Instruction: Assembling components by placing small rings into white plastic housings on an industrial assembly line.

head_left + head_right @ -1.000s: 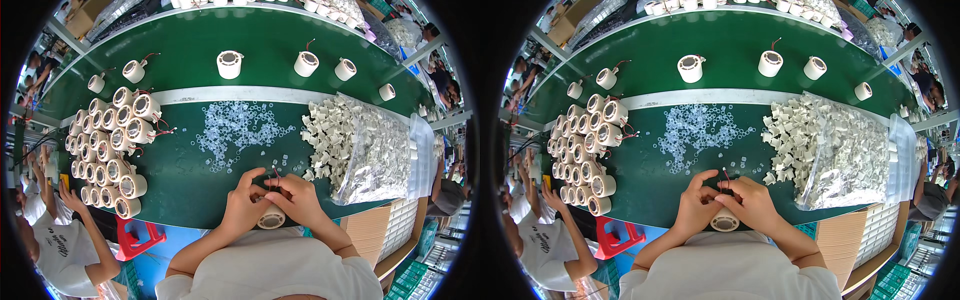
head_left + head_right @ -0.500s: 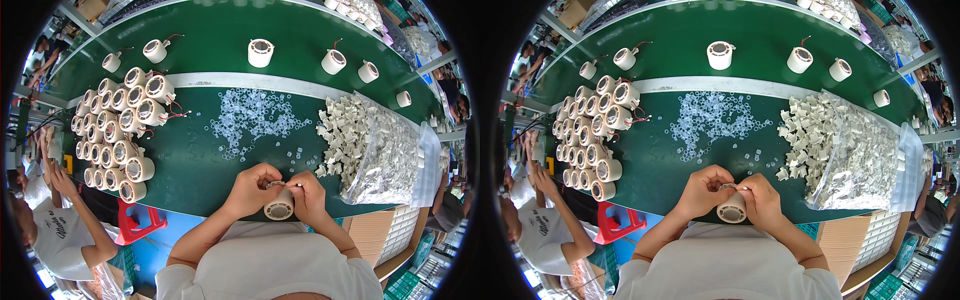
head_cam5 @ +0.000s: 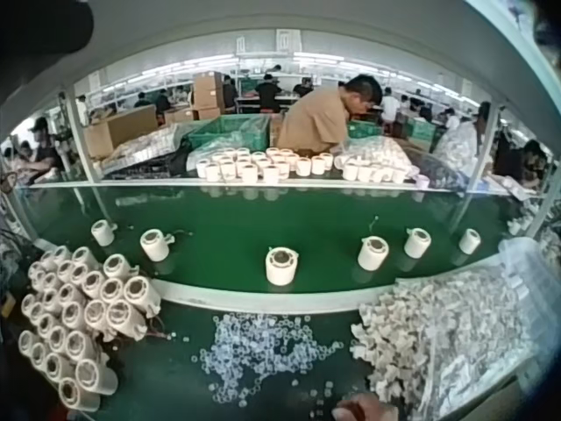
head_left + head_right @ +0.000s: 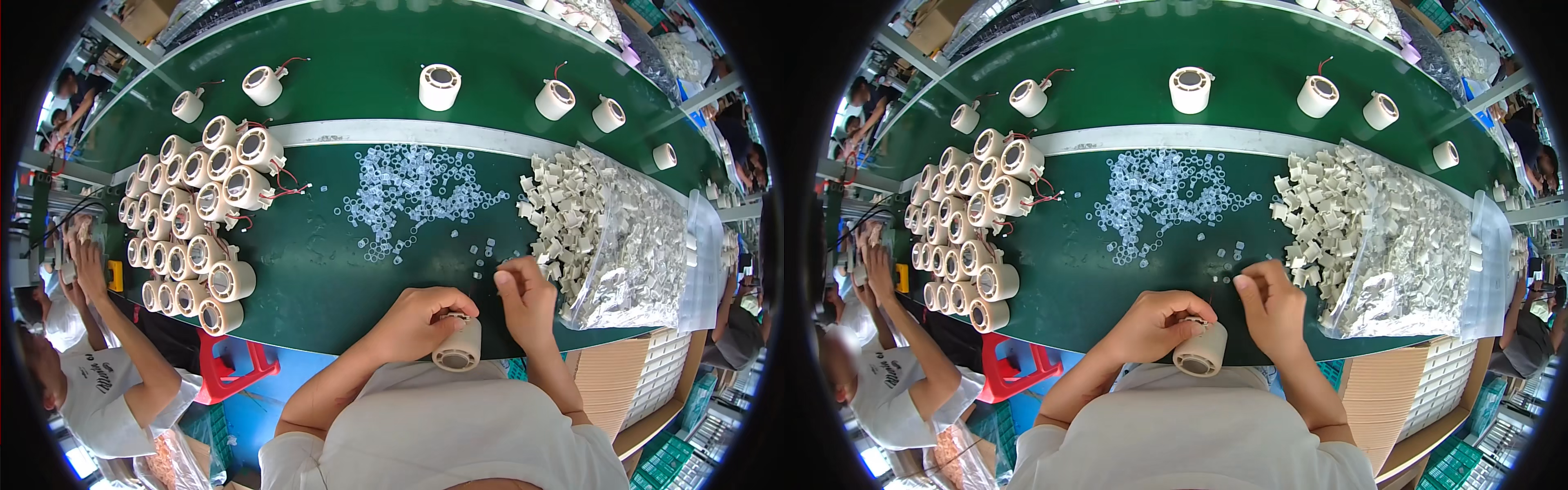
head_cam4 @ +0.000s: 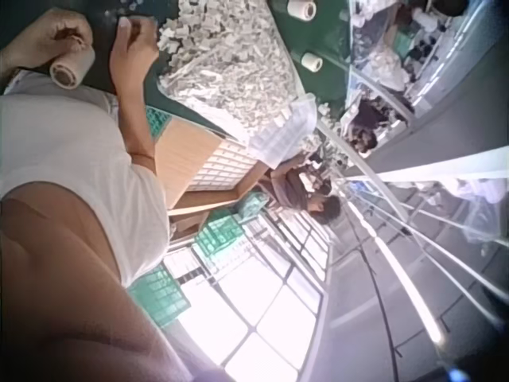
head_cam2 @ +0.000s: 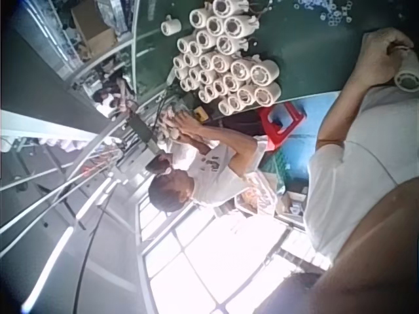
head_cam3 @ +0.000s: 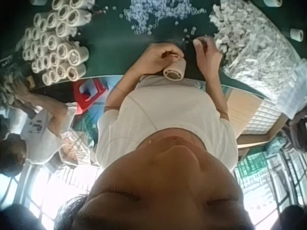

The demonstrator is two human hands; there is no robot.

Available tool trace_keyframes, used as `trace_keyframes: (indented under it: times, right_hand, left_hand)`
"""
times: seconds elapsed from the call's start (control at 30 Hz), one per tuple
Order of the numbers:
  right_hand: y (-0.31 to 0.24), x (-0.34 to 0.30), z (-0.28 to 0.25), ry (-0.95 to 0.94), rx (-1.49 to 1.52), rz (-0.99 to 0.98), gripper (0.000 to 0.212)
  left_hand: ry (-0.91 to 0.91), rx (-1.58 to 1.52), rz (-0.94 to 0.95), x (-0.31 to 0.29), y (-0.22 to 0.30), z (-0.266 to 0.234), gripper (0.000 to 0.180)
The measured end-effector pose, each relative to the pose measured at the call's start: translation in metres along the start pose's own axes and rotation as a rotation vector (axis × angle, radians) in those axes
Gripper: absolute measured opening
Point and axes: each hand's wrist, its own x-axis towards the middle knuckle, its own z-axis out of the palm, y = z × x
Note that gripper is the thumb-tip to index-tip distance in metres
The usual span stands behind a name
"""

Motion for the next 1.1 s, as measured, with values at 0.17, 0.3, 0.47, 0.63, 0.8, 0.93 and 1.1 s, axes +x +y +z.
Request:
trace_keyframes:
  times: [0.17,0.3,0.47,0.63,0.8,0.93,1.1]
  right_hand:
    - [0.002,0.003,-0.016,0.309,-0.605,0.143,0.009]
    - [0.016,0.0,-0.016,0.253,-0.702,0.082,0.011]
    - [0.01,-0.006,-0.02,0.128,-0.183,0.051,0.011]
    - [-0.005,-0.011,0.005,0.015,0.418,-0.079,0.014]
    - [-0.004,-0.011,0.015,-0.198,0.37,-0.182,0.022]
    - [0.002,-0.007,0.019,-0.14,0.205,-0.393,0.026]
    - [-0.002,-0.006,0.02,-0.121,0.057,-0.469,0.029]
  left_hand:
    - [0.099,-0.188,-0.159,-0.005,-0.009,0.003,0.019]
    - [0.16,-0.184,-0.218,-0.003,-0.001,0.0,0.017]
    - [0.192,-0.166,-0.191,-0.004,-0.003,0.001,0.018]
    - [0.2,-0.13,-0.199,-0.004,-0.001,0.004,0.021]
    - [0.247,-0.212,-0.202,-0.005,0.001,0.003,0.024]
    - [0.199,-0.207,-0.191,-0.004,0.001,-0.003,0.027]
    - [0.176,-0.267,-0.211,-0.004,-0.002,-0.004,0.032]
